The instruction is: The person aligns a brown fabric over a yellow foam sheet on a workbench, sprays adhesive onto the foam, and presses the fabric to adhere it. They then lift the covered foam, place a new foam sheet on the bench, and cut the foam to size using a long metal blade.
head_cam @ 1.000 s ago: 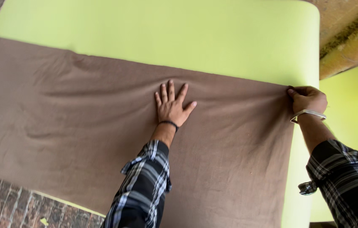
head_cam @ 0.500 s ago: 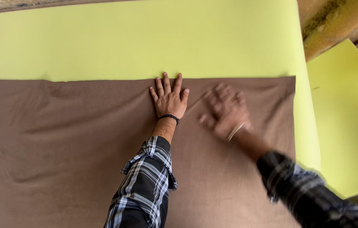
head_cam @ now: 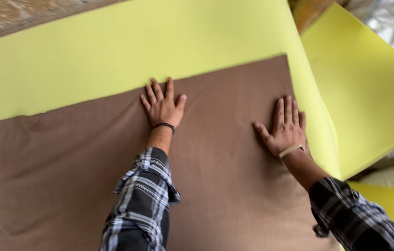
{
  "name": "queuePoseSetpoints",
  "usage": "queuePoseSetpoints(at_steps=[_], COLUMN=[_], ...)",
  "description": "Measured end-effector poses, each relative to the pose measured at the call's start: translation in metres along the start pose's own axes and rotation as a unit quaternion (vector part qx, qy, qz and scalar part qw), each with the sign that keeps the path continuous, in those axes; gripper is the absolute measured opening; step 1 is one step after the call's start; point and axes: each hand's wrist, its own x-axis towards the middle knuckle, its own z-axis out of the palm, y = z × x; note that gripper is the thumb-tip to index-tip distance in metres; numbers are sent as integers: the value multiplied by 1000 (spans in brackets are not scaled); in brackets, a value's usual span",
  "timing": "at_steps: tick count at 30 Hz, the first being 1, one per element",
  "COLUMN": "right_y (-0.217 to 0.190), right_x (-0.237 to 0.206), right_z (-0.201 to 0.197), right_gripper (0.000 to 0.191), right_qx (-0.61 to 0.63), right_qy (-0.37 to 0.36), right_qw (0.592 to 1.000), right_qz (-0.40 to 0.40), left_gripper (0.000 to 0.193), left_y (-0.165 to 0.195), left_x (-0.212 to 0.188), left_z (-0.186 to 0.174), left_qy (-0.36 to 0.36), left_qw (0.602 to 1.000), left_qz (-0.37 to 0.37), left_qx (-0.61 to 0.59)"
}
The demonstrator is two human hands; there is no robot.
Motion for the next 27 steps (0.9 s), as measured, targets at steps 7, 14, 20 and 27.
queuePoseSetpoints(at_steps=[7,14,20,27], right_y=[9,57,57,27], right_x=[-182,-252,-236,-199], right_z=[39,77,91,81], right_gripper=[91,95,97,96], right_qx=[15,62,73,17], right_qy=[45,85,96,65], right_qw=[993,993,991,997], right_qz=[-111,-51,-56,-41], left_gripper=[77,83,81,74], left_y=[26,77,81,-21], left_x=[-128,-298,-405,-403], left_z=[28,54,68,53], left_qy=[75,-34,-69,-120], left_qw=[991,989,983,990], left_qz=[107,138,151,50], left_qx=[-9,-36,-81,-61])
